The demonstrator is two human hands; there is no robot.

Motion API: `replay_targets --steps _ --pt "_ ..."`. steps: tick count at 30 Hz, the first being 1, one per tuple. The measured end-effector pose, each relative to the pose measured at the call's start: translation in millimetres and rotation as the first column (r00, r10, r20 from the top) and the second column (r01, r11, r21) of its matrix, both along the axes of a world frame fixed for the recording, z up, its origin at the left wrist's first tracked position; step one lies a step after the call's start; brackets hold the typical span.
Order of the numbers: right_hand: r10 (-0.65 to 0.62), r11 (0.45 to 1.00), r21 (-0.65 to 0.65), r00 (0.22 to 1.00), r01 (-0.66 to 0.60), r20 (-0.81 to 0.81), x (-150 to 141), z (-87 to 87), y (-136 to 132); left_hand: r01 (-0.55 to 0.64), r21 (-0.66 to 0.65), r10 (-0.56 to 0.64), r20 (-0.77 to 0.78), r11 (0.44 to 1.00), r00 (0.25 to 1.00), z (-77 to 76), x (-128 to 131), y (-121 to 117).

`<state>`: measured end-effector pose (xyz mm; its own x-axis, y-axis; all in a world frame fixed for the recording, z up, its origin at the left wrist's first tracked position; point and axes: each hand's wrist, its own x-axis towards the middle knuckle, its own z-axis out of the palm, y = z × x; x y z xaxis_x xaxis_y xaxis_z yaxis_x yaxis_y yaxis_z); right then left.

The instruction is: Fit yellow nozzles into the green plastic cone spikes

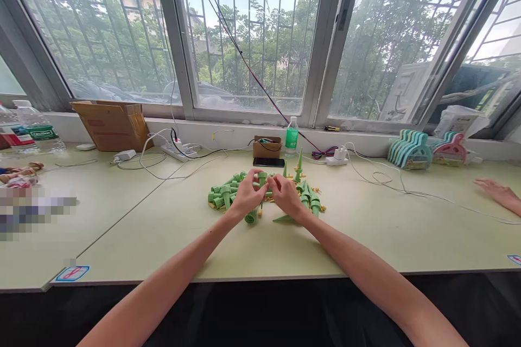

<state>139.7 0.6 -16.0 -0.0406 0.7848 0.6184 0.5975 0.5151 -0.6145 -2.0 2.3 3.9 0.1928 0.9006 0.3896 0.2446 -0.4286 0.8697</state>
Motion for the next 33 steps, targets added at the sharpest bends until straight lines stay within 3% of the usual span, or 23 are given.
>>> replay_targets --steps 4,18,26,33 --pt "0.047 0.999 -0.004 0.999 -0.047 -0.014 -0.6 1.9 -2.7 -0.013 -0.010 0.013 0.012 1.000 1.000 0.0 -0.1 0.4" --pt "-0.014 1.000 -0.001 1.000 0.014 0.026 1.3 -3.5 3.6 -0.035 0.015 0.035 -0.033 0.999 0.999 0.4 0.7 -1.6" --pt "0.053 0.999 -0.008 0.998 -0.053 -0.016 0.1 -0.4 -0.7 -0.031 0.006 0.031 -0.037 1.000 0.999 -1.1 -0.1 0.0" --pt "0.009 1.000 0.012 1.000 -0.009 0.023 1.1 -4.8 4.9 -0.028 -0.006 0.028 -0.041 1.000 0.999 3.2 0.9 -5.1"
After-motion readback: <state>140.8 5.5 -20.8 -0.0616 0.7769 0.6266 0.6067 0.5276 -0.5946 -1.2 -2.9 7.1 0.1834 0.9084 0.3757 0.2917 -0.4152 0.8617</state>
